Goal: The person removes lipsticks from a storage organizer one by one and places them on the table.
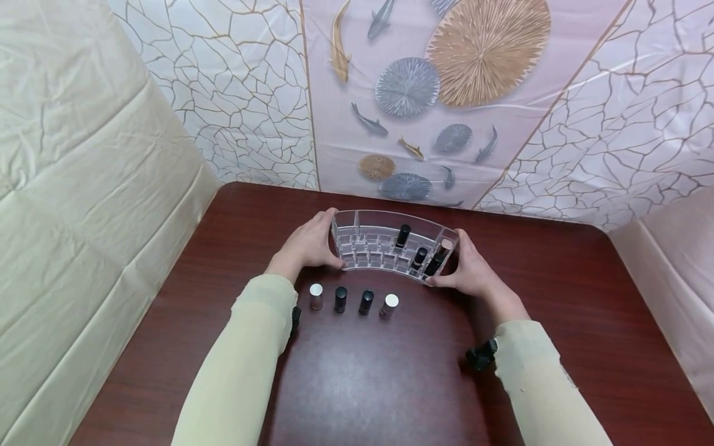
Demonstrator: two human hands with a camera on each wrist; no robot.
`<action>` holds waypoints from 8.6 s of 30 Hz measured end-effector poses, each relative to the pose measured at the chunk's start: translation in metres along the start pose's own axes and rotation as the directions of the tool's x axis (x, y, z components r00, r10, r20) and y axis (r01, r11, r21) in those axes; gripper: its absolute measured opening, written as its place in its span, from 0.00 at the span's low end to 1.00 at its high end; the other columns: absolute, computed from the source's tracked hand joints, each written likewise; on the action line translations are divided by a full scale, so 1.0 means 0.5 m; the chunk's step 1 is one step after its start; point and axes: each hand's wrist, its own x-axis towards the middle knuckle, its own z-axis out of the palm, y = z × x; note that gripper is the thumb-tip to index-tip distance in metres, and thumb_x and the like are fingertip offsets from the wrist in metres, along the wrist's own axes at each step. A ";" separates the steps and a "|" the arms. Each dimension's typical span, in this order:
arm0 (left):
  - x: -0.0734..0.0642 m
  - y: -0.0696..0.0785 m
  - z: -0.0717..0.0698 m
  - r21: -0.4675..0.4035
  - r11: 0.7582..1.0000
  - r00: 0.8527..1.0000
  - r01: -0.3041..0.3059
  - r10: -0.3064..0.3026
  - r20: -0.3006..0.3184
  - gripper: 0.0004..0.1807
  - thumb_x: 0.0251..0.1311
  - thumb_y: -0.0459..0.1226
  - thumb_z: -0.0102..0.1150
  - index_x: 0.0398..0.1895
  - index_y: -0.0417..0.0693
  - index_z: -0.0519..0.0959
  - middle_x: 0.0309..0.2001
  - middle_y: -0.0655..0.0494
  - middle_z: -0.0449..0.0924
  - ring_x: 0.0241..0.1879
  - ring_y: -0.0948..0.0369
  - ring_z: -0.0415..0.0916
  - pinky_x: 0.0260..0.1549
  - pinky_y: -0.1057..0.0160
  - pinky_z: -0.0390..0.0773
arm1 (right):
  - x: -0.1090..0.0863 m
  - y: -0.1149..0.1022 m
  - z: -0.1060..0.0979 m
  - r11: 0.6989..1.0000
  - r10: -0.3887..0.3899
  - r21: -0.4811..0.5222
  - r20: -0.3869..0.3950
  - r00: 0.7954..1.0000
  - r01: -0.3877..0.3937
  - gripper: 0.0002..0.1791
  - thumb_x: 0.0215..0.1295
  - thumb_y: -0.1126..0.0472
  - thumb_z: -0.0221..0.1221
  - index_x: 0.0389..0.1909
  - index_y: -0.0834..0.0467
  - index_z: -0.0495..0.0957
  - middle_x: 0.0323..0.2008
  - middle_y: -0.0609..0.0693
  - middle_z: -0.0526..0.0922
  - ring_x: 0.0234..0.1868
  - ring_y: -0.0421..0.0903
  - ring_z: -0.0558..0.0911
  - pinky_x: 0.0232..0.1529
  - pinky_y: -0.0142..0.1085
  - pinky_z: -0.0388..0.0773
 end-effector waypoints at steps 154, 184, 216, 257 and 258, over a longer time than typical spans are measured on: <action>-0.006 0.017 -0.009 0.034 0.999 1.000 0.011 -0.010 -0.013 0.67 0.30 0.59 0.77 0.73 0.48 0.48 0.68 0.49 0.61 0.62 0.53 0.65 0.61 0.51 0.67 | 0.051 -0.238 -0.077 0.926 -0.349 -0.184 -0.082 0.934 0.330 0.16 0.60 0.56 0.66 0.50 0.49 0.82 0.43 0.48 0.87 0.43 0.45 0.85 0.42 0.44 0.78; 0.004 0.031 -0.018 0.072 0.997 0.999 0.026 -0.027 0.019 0.68 0.32 0.60 0.76 0.74 0.46 0.46 0.70 0.47 0.58 0.65 0.52 0.63 0.62 0.52 0.66 | -0.064 -0.222 -0.094 0.908 -0.380 -0.191 -0.002 0.925 0.372 0.18 0.57 0.56 0.68 0.50 0.50 0.82 0.39 0.44 0.87 0.31 0.37 0.82 0.28 0.32 0.74; 0.001 0.024 -0.020 0.068 0.998 1.000 0.016 -0.018 0.026 0.68 0.30 0.60 0.76 0.73 0.46 0.48 0.68 0.48 0.60 0.63 0.52 0.65 0.60 0.51 0.68 | -0.146 -0.168 -0.026 0.938 -0.321 -0.126 0.028 0.947 0.322 0.19 0.56 0.58 0.68 0.50 0.50 0.82 0.42 0.43 0.87 0.43 0.38 0.85 0.41 0.36 0.81; 0.001 0.007 0.000 -0.255 0.966 0.999 0.031 -0.024 0.030 0.66 0.29 0.48 0.82 0.71 0.52 0.47 0.66 0.48 0.59 0.58 0.52 0.65 0.60 0.53 0.67 | -0.155 -0.163 0.018 0.940 -0.336 -0.051 0.039 0.941 0.337 0.18 0.55 0.61 0.69 0.48 0.50 0.83 0.38 0.44 0.87 0.40 0.37 0.85 0.38 0.41 0.81; 0.001 0.007 0.001 -0.258 0.966 0.999 0.028 -0.022 0.028 0.66 0.29 0.48 0.82 0.71 0.52 0.47 0.66 0.48 0.59 0.59 0.53 0.65 0.60 0.54 0.67 | -0.155 -0.163 0.018 0.941 -0.334 -0.051 0.040 0.942 0.336 0.18 0.55 0.61 0.69 0.48 0.50 0.83 0.38 0.44 0.87 0.40 0.37 0.85 0.38 0.41 0.81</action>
